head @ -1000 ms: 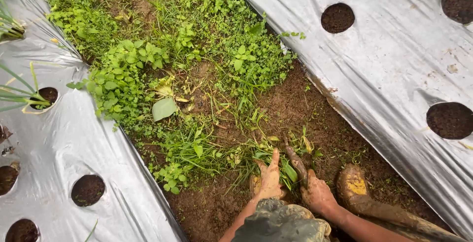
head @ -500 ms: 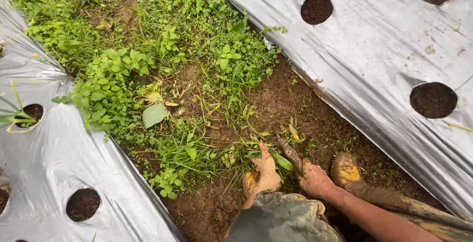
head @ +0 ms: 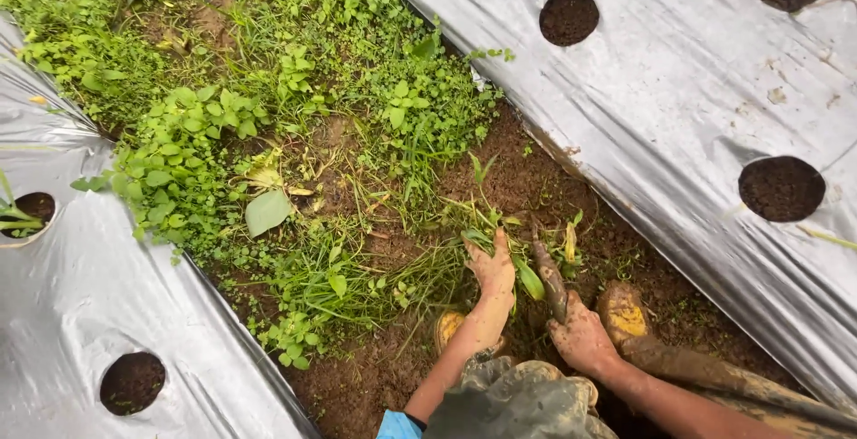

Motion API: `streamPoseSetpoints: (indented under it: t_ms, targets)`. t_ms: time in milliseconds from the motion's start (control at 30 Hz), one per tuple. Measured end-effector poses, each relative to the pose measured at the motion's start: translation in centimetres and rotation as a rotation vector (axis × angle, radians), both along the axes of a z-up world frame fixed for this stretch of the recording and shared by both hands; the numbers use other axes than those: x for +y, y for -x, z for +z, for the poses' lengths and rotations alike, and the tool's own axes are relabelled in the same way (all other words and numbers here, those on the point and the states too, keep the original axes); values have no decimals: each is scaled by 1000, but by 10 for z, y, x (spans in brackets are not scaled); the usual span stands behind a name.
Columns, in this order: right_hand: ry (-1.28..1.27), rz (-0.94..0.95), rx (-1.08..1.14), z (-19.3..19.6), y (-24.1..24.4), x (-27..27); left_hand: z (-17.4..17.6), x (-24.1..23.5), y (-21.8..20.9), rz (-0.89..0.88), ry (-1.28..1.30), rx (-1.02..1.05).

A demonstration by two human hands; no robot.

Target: Using a hand hoe to remove weeds from the soil between rows of plastic-covered planting beds.

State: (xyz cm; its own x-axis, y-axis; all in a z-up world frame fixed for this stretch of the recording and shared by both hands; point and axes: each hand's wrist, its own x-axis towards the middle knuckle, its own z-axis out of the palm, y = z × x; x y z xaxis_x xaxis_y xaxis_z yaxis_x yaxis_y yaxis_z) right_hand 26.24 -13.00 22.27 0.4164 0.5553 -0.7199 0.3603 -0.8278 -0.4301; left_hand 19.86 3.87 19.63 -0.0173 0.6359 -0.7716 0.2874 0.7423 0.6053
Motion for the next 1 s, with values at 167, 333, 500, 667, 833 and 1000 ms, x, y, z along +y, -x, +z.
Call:
streamPoseSetpoints:
  t_ms: [167, 333, 500, 667, 833, 1000]
  targets:
    - [-18, 76, -23, -76, -1, -21, -25, 4, -6, -126, 64, 178]
    - [96, 40, 23, -96, -4, -21, -44, 11, -12, -119, 93, 176]
    - [94, -150, 66, -54, -2, 7, -54, 18, -18, -107, 130, 187]
    - [149, -240, 121, -75, 2, 10, -47, 29, -25, -116, 179, 180]
    - [93, -267, 117, -113, 16, -7, -74, 32, -27, -206, 172, 286]
    - [279, -257, 118, -104, 7, 13, -57, 44, -37, -238, 216, 302]
